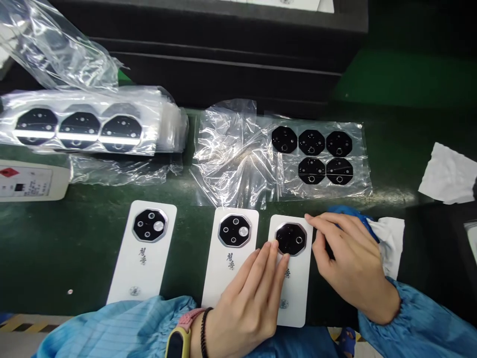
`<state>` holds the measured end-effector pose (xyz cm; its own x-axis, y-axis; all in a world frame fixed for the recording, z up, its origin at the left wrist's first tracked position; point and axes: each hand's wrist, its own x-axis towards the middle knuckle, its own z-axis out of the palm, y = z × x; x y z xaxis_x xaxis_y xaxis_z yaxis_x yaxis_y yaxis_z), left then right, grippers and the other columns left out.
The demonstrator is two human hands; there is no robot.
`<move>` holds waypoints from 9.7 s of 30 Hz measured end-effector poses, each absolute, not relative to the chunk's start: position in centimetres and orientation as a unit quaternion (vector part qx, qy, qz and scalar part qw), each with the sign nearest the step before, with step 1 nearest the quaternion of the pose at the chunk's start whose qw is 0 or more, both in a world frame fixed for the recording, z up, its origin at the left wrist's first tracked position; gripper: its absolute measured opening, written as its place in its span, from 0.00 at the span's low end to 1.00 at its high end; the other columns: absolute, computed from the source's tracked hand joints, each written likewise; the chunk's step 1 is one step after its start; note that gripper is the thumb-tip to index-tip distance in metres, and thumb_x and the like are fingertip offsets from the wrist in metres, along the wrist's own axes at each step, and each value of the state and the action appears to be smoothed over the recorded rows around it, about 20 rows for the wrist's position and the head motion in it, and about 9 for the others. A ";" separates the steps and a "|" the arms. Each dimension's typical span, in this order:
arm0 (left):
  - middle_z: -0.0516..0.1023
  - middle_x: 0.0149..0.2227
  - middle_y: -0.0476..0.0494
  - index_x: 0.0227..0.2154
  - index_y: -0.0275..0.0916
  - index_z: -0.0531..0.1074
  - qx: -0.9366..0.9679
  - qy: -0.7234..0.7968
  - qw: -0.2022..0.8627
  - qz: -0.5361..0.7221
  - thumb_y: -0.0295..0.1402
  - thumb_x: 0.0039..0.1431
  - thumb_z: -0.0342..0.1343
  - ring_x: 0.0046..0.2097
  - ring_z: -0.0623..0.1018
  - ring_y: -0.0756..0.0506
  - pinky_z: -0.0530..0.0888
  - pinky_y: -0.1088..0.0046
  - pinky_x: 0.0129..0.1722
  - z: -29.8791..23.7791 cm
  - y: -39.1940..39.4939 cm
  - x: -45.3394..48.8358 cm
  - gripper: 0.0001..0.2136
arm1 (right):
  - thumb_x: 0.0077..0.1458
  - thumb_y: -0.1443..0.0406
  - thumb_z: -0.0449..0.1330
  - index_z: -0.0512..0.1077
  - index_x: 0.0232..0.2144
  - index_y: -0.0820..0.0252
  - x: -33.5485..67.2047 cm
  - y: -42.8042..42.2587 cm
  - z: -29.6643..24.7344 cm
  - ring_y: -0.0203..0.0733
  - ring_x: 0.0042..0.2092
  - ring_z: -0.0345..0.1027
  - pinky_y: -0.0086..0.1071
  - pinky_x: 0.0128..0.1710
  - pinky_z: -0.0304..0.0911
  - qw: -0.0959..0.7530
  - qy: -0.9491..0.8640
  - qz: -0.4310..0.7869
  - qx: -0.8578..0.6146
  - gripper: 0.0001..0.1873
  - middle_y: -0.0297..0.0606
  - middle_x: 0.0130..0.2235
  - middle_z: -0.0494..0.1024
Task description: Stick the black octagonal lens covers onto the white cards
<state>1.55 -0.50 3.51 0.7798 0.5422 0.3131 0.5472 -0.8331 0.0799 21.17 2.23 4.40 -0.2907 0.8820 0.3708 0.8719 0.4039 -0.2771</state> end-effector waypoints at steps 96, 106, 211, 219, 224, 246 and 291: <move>0.77 0.28 0.42 0.29 0.32 0.73 -0.371 -0.399 -0.805 -0.236 0.51 0.60 0.49 0.30 0.77 0.48 0.76 0.74 0.31 6.4 3.3 0.5 0.23 | 0.48 0.64 0.63 0.68 0.35 0.57 21.1 2.3 7.3 0.37 0.34 0.75 0.28 0.33 0.72 0.227 -0.458 0.722 -0.466 0.11 0.33 0.30 0.76; 0.75 0.51 0.38 0.54 0.33 0.67 -0.916 -0.240 -0.222 -0.231 0.20 0.63 0.42 0.57 0.71 0.44 0.70 0.66 0.57 5.3 -0.5 -5.9 0.19 | 0.52 0.64 0.56 0.71 0.43 0.53 22.3 2.1 8.1 0.48 0.42 0.72 0.44 0.37 0.73 0.202 -0.675 0.270 -0.657 0.15 0.40 0.44 0.75; 0.77 0.37 0.28 0.39 0.18 0.71 -0.960 -0.172 -0.004 -0.223 0.19 0.58 0.43 0.38 0.78 0.40 0.74 0.60 0.42 2.8 2.7 -6.1 0.14 | 0.48 0.68 0.60 0.70 0.24 0.57 13.5 8.6 6.0 0.37 0.33 0.74 0.33 0.36 0.71 0.214 -0.582 0.550 -0.560 0.03 0.32 0.29 0.79; 0.77 0.37 0.27 0.39 0.17 0.72 -0.961 -0.167 -0.003 -0.221 0.20 0.57 0.46 0.37 0.78 0.39 0.76 0.61 0.41 2.5 2.6 -6.1 0.13 | 0.49 0.68 0.58 0.71 0.24 0.57 13.5 8.6 5.8 0.38 0.33 0.74 0.33 0.35 0.71 0.199 -0.611 0.517 -0.565 0.04 0.32 0.30 0.79; 0.77 0.37 0.28 0.39 0.18 0.72 -0.961 -0.171 0.008 -0.217 0.20 0.58 0.46 0.37 0.78 0.40 0.76 0.61 0.41 2.7 2.6 -6.3 0.12 | 0.50 0.66 0.58 0.70 0.23 0.56 13.3 8.4 6.0 0.40 0.34 0.74 0.35 0.35 0.71 0.192 -0.613 0.512 -0.570 0.05 0.33 0.30 0.79; 0.77 0.37 0.27 0.39 0.17 0.71 -0.960 -0.178 -0.007 -0.215 0.20 0.58 0.46 0.37 0.78 0.40 0.75 0.61 0.42 2.6 2.6 -6.1 0.12 | 0.50 0.73 0.55 0.70 0.24 0.57 13.3 8.1 5.8 0.37 0.33 0.74 0.31 0.34 0.70 0.189 -0.638 0.487 -0.566 0.08 0.31 0.29 0.78; 0.81 0.37 0.37 0.37 0.22 0.74 -0.959 -0.186 0.048 -0.208 0.21 0.54 0.46 0.36 0.81 0.41 0.80 0.69 0.39 2.8 2.3 -5.8 0.13 | 0.53 0.80 0.53 0.70 0.23 0.62 13.2 6.0 4.9 0.35 0.31 0.72 0.26 0.28 0.67 0.219 -0.809 0.213 -0.502 0.14 0.33 0.26 0.77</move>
